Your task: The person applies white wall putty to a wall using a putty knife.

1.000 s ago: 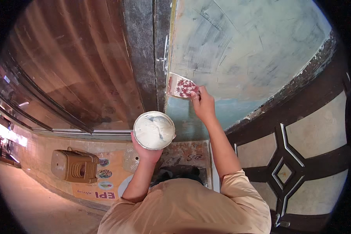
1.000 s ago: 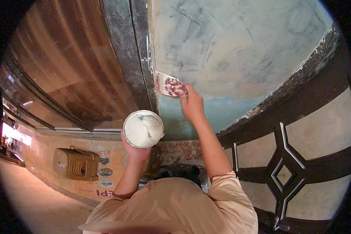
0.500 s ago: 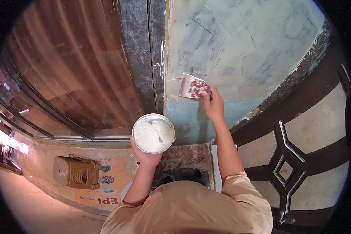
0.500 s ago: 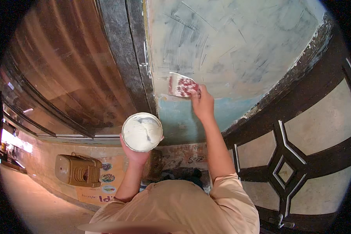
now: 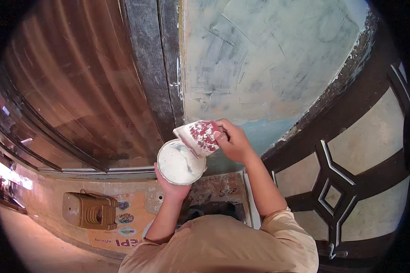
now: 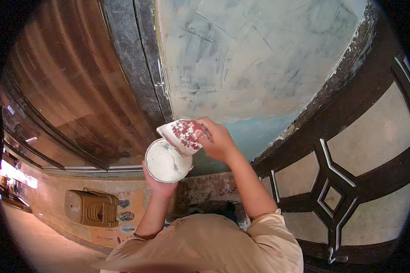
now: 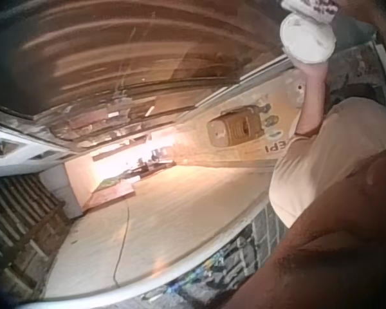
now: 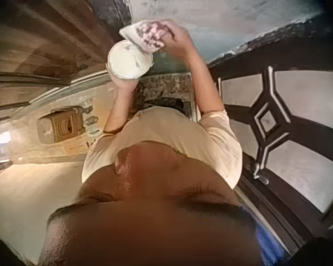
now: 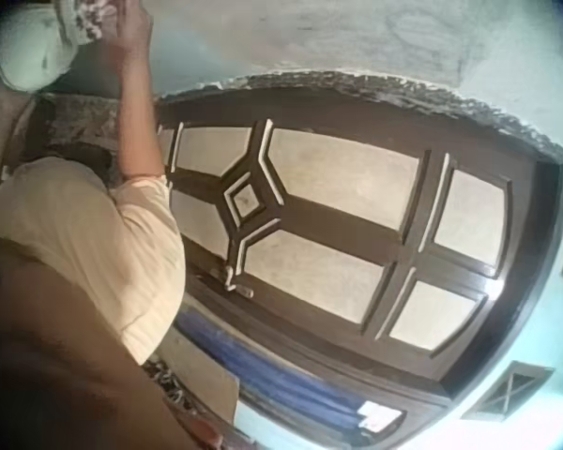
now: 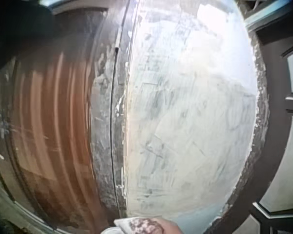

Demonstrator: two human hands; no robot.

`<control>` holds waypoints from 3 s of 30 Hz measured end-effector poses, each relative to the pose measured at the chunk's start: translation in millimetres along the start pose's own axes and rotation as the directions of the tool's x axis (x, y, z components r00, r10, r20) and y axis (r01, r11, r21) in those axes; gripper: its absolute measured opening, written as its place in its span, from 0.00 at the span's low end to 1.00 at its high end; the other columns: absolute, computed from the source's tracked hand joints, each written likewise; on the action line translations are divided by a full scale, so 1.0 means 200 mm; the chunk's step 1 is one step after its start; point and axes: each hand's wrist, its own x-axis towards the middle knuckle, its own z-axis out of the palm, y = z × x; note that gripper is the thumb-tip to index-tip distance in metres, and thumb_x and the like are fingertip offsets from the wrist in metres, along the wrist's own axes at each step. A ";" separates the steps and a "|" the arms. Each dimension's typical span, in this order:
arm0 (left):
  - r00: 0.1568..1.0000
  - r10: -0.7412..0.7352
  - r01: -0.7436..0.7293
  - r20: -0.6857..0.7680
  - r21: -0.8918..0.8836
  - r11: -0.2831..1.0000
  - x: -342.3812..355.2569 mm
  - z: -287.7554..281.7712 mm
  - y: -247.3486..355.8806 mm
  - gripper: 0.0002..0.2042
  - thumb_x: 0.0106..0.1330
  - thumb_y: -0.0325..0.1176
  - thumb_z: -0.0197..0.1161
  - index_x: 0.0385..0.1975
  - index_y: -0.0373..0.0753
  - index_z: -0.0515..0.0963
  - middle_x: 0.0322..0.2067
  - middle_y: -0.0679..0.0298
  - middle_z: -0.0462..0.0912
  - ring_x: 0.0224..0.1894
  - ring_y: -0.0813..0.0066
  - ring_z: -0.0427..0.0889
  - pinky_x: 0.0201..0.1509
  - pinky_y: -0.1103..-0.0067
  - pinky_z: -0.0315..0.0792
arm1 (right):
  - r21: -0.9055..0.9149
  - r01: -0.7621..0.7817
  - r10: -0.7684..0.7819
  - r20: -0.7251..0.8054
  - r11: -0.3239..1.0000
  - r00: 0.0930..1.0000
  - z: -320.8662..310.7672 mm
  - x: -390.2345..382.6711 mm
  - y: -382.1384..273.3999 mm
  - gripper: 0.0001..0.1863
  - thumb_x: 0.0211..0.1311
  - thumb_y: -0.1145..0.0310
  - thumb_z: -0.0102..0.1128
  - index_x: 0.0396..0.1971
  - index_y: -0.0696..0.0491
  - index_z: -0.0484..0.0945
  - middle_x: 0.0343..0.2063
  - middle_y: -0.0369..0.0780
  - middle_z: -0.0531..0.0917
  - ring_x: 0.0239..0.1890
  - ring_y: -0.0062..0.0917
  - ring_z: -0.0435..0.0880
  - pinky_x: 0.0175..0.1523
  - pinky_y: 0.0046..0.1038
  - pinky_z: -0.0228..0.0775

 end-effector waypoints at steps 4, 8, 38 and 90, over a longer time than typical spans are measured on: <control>1.000 0.021 -0.020 -0.014 0.114 0.993 0.02 -0.02 -0.11 0.38 0.71 0.68 0.33 0.75 0.52 0.58 0.74 0.61 0.60 0.74 0.50 0.60 0.75 0.47 0.54 | -0.450 0.299 -0.235 0.194 0.842 0.952 0.09 0.02 -0.16 0.11 0.64 0.67 0.59 0.45 0.51 0.77 0.33 0.43 0.86 0.34 0.39 0.86 0.39 0.38 0.76; 1.000 -0.003 0.005 -0.018 0.107 0.994 0.02 -0.04 -0.15 0.36 0.73 0.66 0.30 0.75 0.53 0.57 0.74 0.63 0.60 0.74 0.54 0.60 0.76 0.52 0.52 | -0.514 0.217 -0.043 0.329 0.830 0.943 0.10 0.03 -0.26 0.11 0.62 0.64 0.60 0.42 0.50 0.77 0.34 0.45 0.85 0.37 0.46 0.84 0.41 0.45 0.75; 0.988 0.056 -0.035 0.143 -0.141 0.989 0.16 0.13 -0.22 0.38 0.69 0.67 0.42 0.72 0.49 0.62 0.73 0.60 0.61 0.73 0.44 0.60 0.70 0.34 0.53 | -0.886 0.385 -0.351 0.285 0.259 0.892 -0.58 0.65 -0.43 0.08 0.66 0.68 0.51 0.43 0.48 0.73 0.32 0.42 0.84 0.39 0.42 0.85 0.39 0.45 0.76; 0.989 0.049 -0.032 0.137 -0.122 0.992 0.12 0.16 -0.28 0.38 0.68 0.69 0.40 0.72 0.53 0.62 0.72 0.62 0.62 0.72 0.45 0.61 0.69 0.34 0.55 | -0.945 0.327 -0.452 0.287 0.011 0.845 -0.89 0.95 -1.03 0.15 0.62 0.67 0.60 0.48 0.49 0.74 0.29 0.48 0.84 0.37 0.46 0.85 0.40 0.45 0.75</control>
